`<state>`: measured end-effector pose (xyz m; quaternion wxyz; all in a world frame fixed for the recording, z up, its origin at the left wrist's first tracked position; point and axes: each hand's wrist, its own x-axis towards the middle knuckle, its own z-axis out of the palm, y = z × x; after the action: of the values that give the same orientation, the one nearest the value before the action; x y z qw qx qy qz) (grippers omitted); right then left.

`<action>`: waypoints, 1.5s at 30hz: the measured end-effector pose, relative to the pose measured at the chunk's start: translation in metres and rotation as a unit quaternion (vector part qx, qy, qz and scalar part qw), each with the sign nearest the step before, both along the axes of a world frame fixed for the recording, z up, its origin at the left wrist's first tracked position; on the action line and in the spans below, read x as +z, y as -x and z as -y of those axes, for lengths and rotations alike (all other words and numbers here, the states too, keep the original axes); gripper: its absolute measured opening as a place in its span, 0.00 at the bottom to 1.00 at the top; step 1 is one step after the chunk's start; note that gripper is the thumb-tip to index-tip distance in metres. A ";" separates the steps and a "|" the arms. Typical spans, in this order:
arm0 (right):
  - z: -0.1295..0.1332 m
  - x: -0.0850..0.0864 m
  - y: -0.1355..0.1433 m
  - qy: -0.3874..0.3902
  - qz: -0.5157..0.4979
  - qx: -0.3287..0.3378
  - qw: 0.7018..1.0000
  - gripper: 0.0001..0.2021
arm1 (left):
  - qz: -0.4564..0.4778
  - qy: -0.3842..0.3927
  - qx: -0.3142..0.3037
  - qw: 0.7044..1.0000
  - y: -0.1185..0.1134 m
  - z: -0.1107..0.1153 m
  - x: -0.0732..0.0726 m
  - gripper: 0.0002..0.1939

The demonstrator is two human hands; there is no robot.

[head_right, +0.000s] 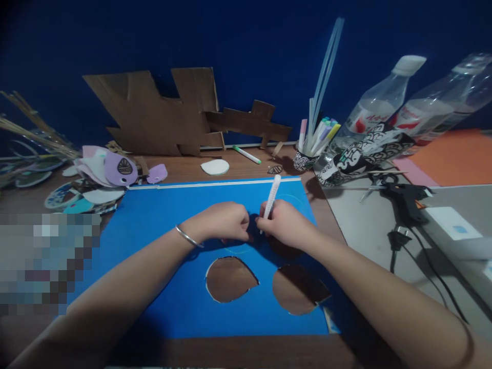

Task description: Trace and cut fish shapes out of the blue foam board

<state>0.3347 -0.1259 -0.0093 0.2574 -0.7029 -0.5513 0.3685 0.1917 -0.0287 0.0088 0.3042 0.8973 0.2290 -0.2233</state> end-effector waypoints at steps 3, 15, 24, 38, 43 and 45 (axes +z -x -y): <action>-0.002 0.000 0.003 -0.005 0.014 -0.003 1.000 0.06 | 0.014 -0.005 -0.020 1.000 0.000 0.000 -0.001 0.15; -0.011 -0.001 0.007 0.023 0.050 -0.038 0.998 0.08 | 0.030 -0.018 -0.032 0.999 0.001 0.003 0.002 0.15; -0.019 -0.001 0.000 0.040 0.051 0.016 0.998 0.06 | 0.026 -0.028 -0.058 0.998 0.001 0.002 0.002 0.17; -0.028 0.000 -0.005 0.049 -0.011 0.044 0.998 0.05 | 0.025 -0.019 -0.069 0.997 0.000 0.000 0.000 0.21; -0.030 -0.006 -0.010 0.039 -0.068 0.024 0.997 0.05 | 0.015 -0.015 -0.061 0.998 0.000 -0.001 0.000 0.21; -0.031 -0.010 -0.012 0.033 -0.129 -0.022 0.991 0.05 | 0.010 -0.020 -0.054 0.998 0.000 -0.001 0.000 0.19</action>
<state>0.3472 -0.0945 -0.0192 0.3113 -0.6698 -0.4853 0.4680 0.1915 -0.0276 0.0090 0.2762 0.9163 0.1820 -0.2260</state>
